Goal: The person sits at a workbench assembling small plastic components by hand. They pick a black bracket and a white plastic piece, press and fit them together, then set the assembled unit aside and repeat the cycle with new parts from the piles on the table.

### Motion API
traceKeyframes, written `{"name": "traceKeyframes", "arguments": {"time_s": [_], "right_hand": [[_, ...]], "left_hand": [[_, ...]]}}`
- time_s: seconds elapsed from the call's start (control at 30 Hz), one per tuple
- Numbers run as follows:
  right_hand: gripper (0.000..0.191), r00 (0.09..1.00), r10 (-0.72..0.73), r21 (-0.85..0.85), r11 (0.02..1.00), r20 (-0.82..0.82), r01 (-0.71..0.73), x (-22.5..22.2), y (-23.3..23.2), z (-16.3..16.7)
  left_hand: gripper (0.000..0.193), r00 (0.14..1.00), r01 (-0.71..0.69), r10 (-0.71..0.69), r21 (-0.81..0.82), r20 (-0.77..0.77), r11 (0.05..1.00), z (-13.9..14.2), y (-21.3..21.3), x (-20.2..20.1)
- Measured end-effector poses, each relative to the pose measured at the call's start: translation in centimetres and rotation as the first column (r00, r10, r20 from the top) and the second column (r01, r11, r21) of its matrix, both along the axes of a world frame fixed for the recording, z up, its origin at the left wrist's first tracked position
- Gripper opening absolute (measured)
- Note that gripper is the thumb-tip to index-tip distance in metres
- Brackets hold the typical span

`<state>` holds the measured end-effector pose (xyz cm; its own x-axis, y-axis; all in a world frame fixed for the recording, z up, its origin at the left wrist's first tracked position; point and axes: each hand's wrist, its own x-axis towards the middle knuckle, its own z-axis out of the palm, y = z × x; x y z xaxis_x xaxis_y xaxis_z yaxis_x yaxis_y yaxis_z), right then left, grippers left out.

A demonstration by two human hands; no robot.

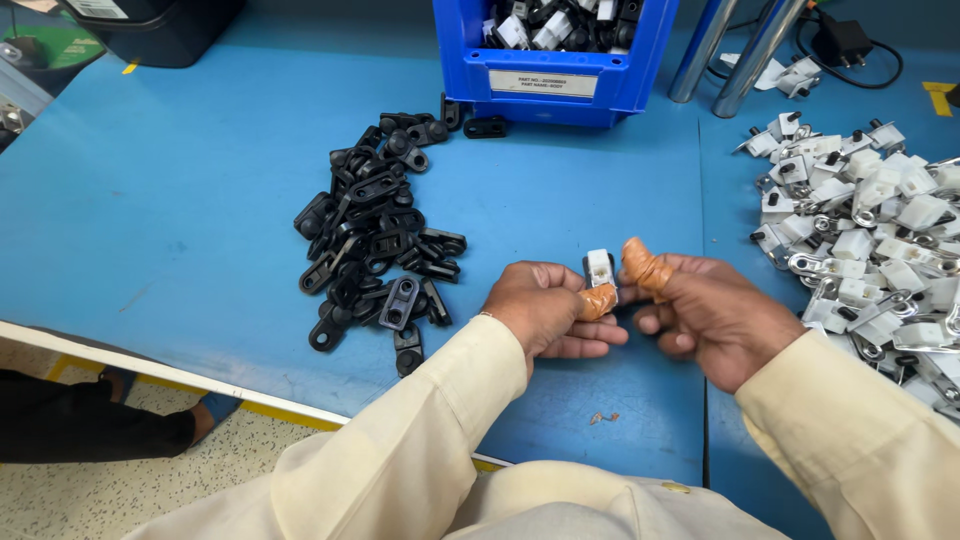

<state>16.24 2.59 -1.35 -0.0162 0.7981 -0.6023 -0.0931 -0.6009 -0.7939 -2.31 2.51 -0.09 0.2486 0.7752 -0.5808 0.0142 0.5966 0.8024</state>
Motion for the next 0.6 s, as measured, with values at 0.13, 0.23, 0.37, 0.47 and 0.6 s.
{"name": "traceKeyframes", "arguments": {"time_s": [0.13,0.23,0.37,0.47,0.6], "right_hand": [[0.026,0.986,0.034,-0.105,0.993,-0.163,-0.052,0.0,0.5,-1.2],[0.017,0.998,0.036,-0.033,0.999,-0.048,-0.038,-0.3,0.5,-1.5],[0.021,0.955,-0.287,0.012,0.958,0.071,0.287,-2.5,-0.4,-2.0],[0.018,0.912,-0.410,-0.024,0.911,0.034,0.411,-4.0,-1.3,-1.5],[0.022,0.958,-0.278,0.157,0.952,0.072,0.265,-4.5,-2.8,0.2]], "left_hand": [[0.012,0.998,0.058,-0.058,0.018,-0.008,0.998,0.4,0.1,-0.5],[0.009,0.998,0.055,-0.055,0.017,-0.040,0.998,0.3,0.2,-0.5],[0.009,0.999,-0.015,0.016,0.011,-0.046,1.000,-0.5,-0.6,0.1],[0.012,0.997,-0.050,0.053,0.038,-0.061,0.998,-0.9,-0.8,-0.1],[0.014,0.985,-0.132,0.135,0.034,-0.105,0.991,-0.8,-0.4,-0.7]]}}
